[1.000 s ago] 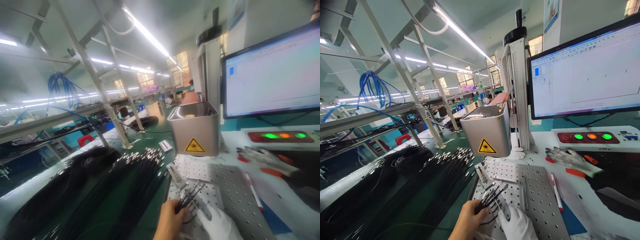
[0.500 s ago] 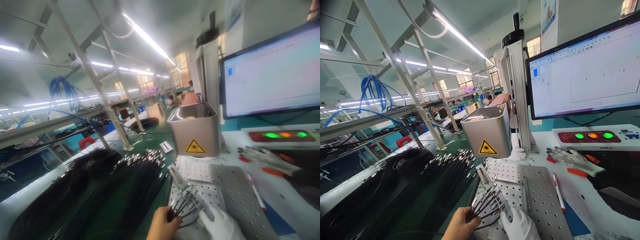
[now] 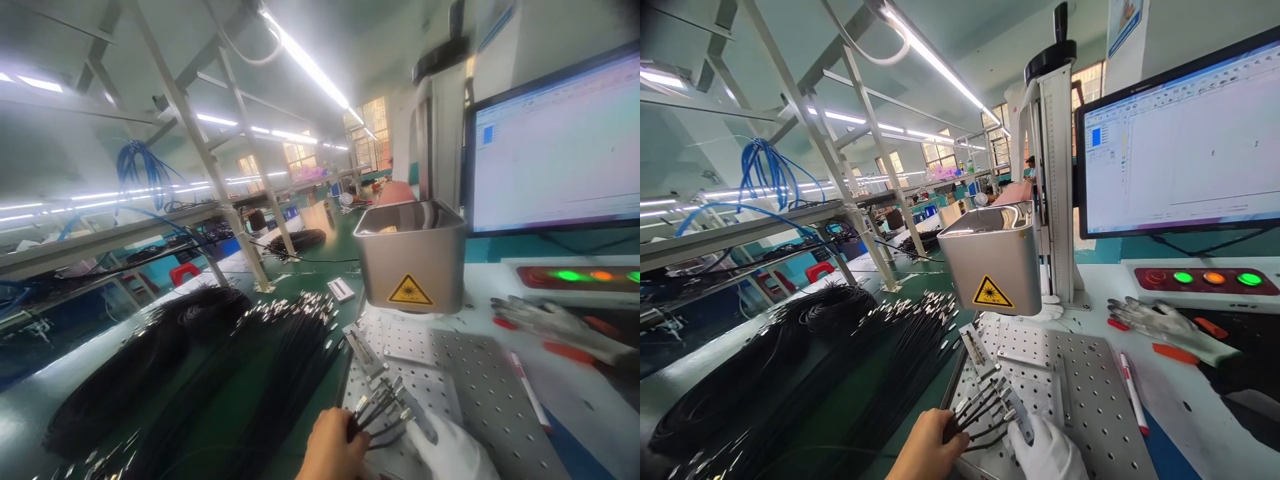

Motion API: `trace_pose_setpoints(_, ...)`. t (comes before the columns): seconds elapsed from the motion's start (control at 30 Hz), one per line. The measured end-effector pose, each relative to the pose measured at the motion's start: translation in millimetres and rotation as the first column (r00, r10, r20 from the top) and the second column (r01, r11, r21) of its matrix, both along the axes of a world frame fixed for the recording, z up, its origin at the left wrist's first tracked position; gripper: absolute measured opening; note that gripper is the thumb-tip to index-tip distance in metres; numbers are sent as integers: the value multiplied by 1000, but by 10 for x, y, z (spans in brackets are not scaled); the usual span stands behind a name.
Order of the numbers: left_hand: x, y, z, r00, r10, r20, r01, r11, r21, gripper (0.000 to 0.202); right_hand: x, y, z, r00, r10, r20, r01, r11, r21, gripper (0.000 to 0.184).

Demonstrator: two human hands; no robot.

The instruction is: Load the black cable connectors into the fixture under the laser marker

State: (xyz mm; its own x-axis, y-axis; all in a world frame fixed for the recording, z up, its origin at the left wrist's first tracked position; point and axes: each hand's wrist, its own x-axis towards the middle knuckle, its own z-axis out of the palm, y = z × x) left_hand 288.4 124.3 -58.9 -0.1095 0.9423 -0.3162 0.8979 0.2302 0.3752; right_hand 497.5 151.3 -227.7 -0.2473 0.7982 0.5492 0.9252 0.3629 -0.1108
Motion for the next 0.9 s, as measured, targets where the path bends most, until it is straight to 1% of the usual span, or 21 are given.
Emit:
trace_pose_setpoints(0.07,10,2,-9,998,-3,-63,2,1000,-11,13,-15,-53,77,992,63,111,-71,995,68,41)
trace_pose_setpoints(0.13,22,2,-14,996,-5,-90,3,1000,-18,15,-41,-106,172,980,68,186,-89,991,104,51)
trace_pose_setpoints(0.23,39,6,-9,997,5,-77,-6,1000,-20,15,-59,-136,291,965,47,257,-83,988,131,57)
trace_pose_setpoints(0.33,48,8,2,998,15,-53,-16,1000,-26,13,-53,-107,342,941,69,332,-129,979,161,60)
trace_pose_setpoints(0.4,46,5,3,999,22,-43,-23,999,-31,11,-68,-83,346,924,91,371,-151,979,136,64)
trace_pose_setpoints(0.43,43,3,2,999,22,-39,-24,999,-31,10,-85,-78,345,921,93,378,-140,985,99,66)
trace_pose_setpoints(0.5,37,2,-9,999,21,-27,-22,999,-31,8,-134,-83,350,931,63,360,-69,998,5,65)
trace_pose_setpoints(0.57,34,8,-27,1000,19,-1,-19,1000,-21,6,-180,-104,377,943,18,332,3,998,-65,61)
trace_pose_setpoints(0.6,34,14,-37,1000,12,19,-12,1000,-5,7,-195,-116,399,947,7,322,21,996,-82,60)
trace_pose_setpoints(0.67,37,33,-60,996,-8,89,3,998,57,14,-199,-133,449,948,34,315,-2,995,-101,58)
trace_pose_setpoints(0.73,40,55,-82,975,-20,223,-9,992,125,18,-181,-138,486,950,70,304,-45,995,-88,59)
trace_pose_setpoints(0.83,35,86,-117,886,-11,464,-71,985,160,16,-161,-126,490,958,79,274,-69,996,-48,62)
trace_pose_setpoints(0.9,30,105,-140,845,-14,534,-88,982,164,15,-172,-116,477,958,62,279,-54,998,-35,63)
